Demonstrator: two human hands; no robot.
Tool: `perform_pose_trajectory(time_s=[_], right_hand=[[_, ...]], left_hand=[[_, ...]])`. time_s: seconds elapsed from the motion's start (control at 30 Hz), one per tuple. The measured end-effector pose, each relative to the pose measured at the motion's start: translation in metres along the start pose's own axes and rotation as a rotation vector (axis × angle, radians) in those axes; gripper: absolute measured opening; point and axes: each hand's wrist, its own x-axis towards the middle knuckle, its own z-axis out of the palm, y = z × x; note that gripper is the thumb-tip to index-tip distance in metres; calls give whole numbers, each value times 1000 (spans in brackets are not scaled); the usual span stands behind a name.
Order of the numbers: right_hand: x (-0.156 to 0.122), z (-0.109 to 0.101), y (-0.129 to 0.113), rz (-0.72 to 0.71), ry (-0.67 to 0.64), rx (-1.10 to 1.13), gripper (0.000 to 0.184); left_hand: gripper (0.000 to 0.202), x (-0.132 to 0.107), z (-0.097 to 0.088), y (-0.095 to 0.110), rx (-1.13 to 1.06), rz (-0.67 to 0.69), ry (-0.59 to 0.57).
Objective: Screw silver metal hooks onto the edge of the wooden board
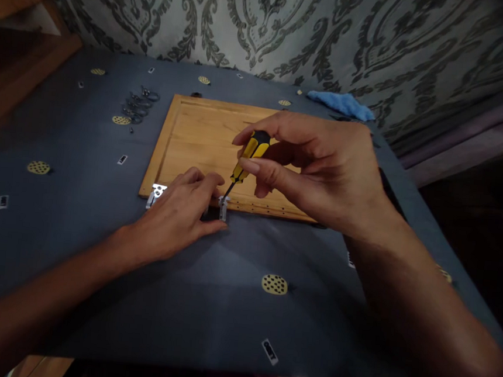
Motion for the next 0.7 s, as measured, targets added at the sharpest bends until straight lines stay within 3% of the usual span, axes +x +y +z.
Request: perform_pose_trajectory(time_s=[0.23, 0.47, 0.7], right_hand=[[-1, 1, -3, -16, 3, -38, 28], [-14, 2, -6, 2, 208, -60, 23], [-15, 4, -3, 10, 194, -78, 28]], left_hand=[[45, -1, 0, 1, -14, 10, 8], [51, -1, 1, -1, -18, 19, 20], [45, -2, 0, 0, -19, 8, 9]])
